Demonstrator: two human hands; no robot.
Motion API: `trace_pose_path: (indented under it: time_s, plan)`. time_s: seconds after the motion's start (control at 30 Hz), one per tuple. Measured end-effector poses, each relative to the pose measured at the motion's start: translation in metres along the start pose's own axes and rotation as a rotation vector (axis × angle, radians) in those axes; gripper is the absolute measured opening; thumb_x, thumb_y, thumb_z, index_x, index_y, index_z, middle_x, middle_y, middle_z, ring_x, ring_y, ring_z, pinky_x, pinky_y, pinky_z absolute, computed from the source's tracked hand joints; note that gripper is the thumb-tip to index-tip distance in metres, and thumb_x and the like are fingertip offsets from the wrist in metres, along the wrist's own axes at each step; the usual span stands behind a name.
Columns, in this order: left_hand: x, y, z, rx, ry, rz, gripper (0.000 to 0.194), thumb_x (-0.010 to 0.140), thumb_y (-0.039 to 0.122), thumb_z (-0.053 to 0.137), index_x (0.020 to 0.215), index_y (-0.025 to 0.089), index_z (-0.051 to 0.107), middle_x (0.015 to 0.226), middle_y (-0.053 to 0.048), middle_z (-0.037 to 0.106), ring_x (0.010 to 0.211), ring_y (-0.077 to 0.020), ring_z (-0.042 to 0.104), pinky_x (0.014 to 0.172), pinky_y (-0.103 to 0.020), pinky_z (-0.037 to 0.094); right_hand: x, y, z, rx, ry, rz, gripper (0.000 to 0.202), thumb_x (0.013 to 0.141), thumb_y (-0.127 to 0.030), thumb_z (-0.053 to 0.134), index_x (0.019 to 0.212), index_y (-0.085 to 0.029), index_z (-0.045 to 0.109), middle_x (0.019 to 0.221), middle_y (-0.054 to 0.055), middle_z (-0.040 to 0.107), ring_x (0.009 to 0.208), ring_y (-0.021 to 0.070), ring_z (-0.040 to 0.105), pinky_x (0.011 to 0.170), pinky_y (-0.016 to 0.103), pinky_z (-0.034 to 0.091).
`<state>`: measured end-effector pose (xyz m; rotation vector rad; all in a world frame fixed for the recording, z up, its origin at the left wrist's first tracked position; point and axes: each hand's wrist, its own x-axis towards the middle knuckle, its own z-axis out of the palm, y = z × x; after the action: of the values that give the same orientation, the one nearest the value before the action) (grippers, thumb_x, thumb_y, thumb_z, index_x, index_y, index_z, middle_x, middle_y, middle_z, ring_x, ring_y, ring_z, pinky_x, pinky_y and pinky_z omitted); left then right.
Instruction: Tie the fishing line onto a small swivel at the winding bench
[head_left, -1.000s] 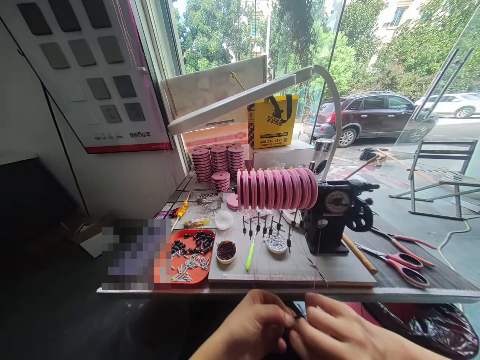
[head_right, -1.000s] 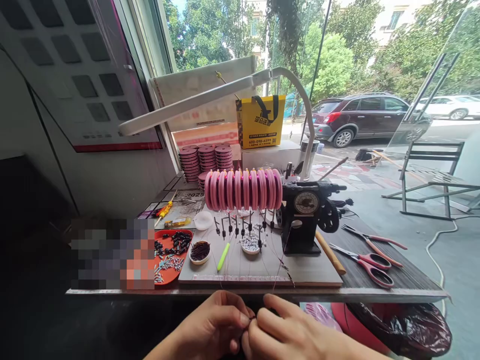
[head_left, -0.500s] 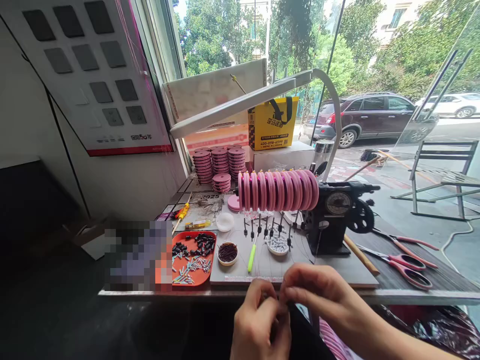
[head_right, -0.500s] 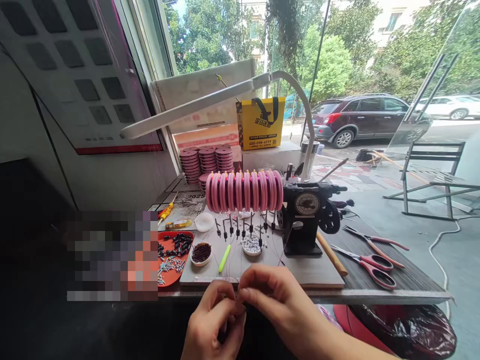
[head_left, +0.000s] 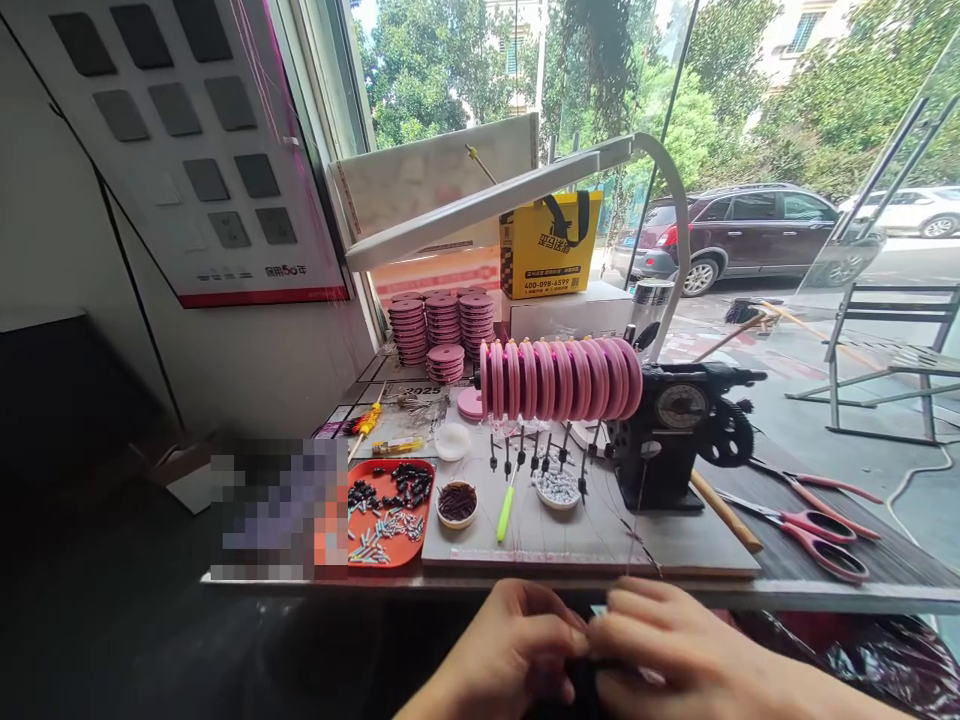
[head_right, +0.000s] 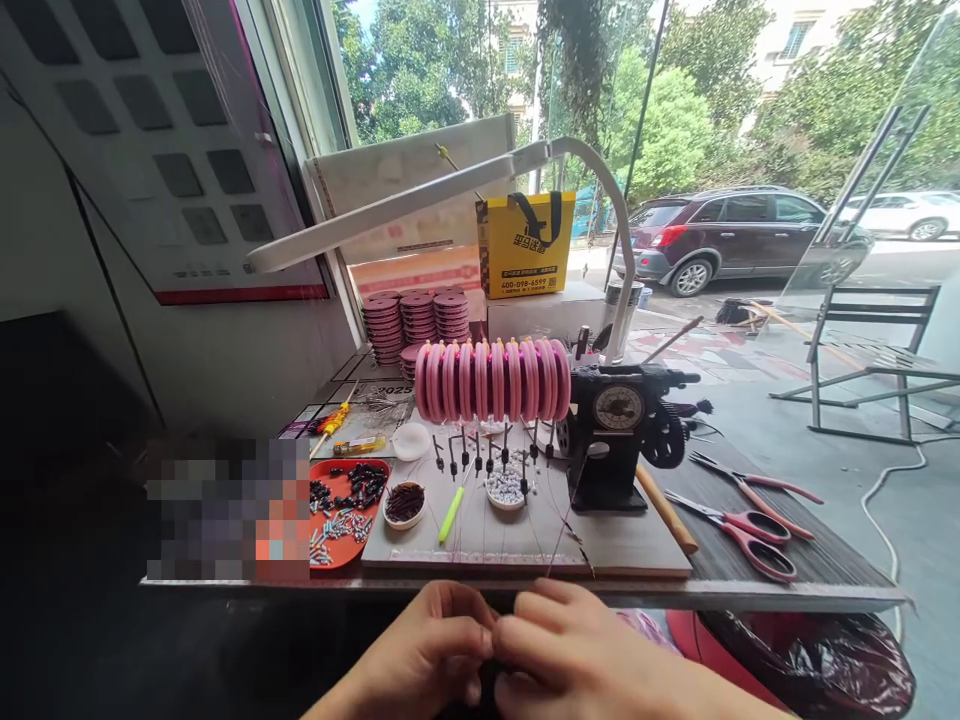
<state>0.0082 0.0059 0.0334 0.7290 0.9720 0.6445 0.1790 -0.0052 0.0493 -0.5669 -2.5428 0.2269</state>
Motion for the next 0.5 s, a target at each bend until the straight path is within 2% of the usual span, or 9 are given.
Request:
trace_pose_path:
  time_s: [0.07, 0.13, 0.2, 0.27, 0.3, 0.37, 0.43, 0.5]
  plan:
    - [0.0, 0.003, 0.002, -0.018, 0.01, -0.059, 0.005, 0.043, 0.015, 0.058, 0.048, 0.016, 0.055, 0.044, 0.006, 0.047, 0.038, -0.0037, 0.038, 0.038, -0.016, 0.03, -0.008, 0.002, 0.008, -0.214, -0.015, -0.116, 0.051, 0.101, -0.015, 0.012, 0.081, -0.015, 0.059, 0.065, 0.003, 0.056, 0.055, 0.0152, 0.048, 0.058, 0.029, 0.042]
    - [0.0, 0.003, 0.002, -0.03, 0.016, -0.098, 0.006, 0.044, 0.015, 0.058, 0.05, 0.016, 0.055, 0.044, 0.007, 0.046, 0.041, -0.0041, 0.041, 0.04, -0.015, 0.03, -0.014, 0.004, 0.017, -0.303, 0.025, -0.137, 0.053, 0.1, -0.01, 0.01, 0.084, -0.013, 0.06, 0.064, 0.002, 0.056, 0.053, 0.0148, 0.048, 0.067, 0.031, 0.043]
    - [0.0, 0.002, 0.001, -0.022, 0.012, -0.101, 0.006, 0.045, 0.016, 0.057, 0.05, 0.016, 0.054, 0.045, 0.006, 0.046, 0.042, -0.0044, 0.041, 0.041, -0.016, 0.029, -0.015, 0.005, 0.021, -0.317, 0.05, -0.138, 0.055, 0.1, -0.009, 0.008, 0.083, -0.013, 0.06, 0.063, 0.002, 0.056, 0.054, 0.0146, 0.049, 0.071, 0.032, 0.043]
    - [-0.001, 0.002, 0.0, 0.012, 0.005, -0.073, 0.006, 0.045, 0.017, 0.057, 0.051, 0.016, 0.057, 0.047, 0.005, 0.048, 0.042, -0.0059, 0.041, 0.041, -0.018, 0.029, -0.011, 0.003, 0.02, -0.272, 0.017, -0.139, 0.056, 0.101, -0.013, 0.007, 0.082, -0.015, 0.059, 0.063, 0.002, 0.057, 0.054, 0.0146, 0.049, 0.065, 0.031, 0.043]
    - [-0.002, 0.002, -0.001, 0.049, 0.012, -0.024, 0.005, 0.045, 0.016, 0.058, 0.051, 0.015, 0.058, 0.05, 0.003, 0.05, 0.044, -0.0071, 0.042, 0.042, -0.02, 0.03, -0.008, 0.002, 0.019, -0.244, 0.006, -0.153, 0.057, 0.102, -0.016, 0.006, 0.08, -0.016, 0.059, 0.064, 0.002, 0.058, 0.054, 0.0146, 0.049, 0.06, 0.03, 0.042]
    - [-0.003, 0.003, -0.003, 0.217, 0.034, 0.172, 0.004, 0.047, 0.012, 0.059, 0.05, 0.014, 0.059, 0.059, 0.0, 0.054, 0.051, -0.0094, 0.045, 0.046, -0.022, 0.03, 0.001, -0.001, 0.014, -0.153, 0.069, -0.142, 0.058, 0.103, -0.023, 0.007, 0.071, -0.018, 0.055, 0.058, 0.001, 0.057, 0.051, 0.0141, 0.046, 0.051, 0.028, 0.038]
    - [-0.005, 0.001, -0.005, 0.445, 0.057, 0.414, 0.005, 0.053, 0.009, 0.06, 0.052, 0.014, 0.06, 0.068, -0.001, 0.055, 0.057, -0.01, 0.044, 0.049, -0.022, 0.029, 0.009, -0.003, 0.01, 0.002, 0.172, -0.031, 0.057, 0.104, -0.031, 0.011, 0.065, -0.019, 0.052, 0.052, -0.001, 0.054, 0.05, 0.0134, 0.044, 0.05, 0.025, 0.037]
    - [-0.005, -0.007, -0.006, 0.62, 0.093, 0.605, 0.007, 0.063, 0.013, 0.06, 0.056, 0.014, 0.06, 0.071, -0.001, 0.052, 0.055, -0.0084, 0.04, 0.047, -0.022, 0.026, 0.015, -0.004, 0.006, 0.209, 0.237, 0.173, 0.053, 0.102, -0.042, 0.024, 0.066, -0.019, 0.055, 0.055, 0.0, 0.056, 0.052, 0.013, 0.047, 0.052, 0.022, 0.039]
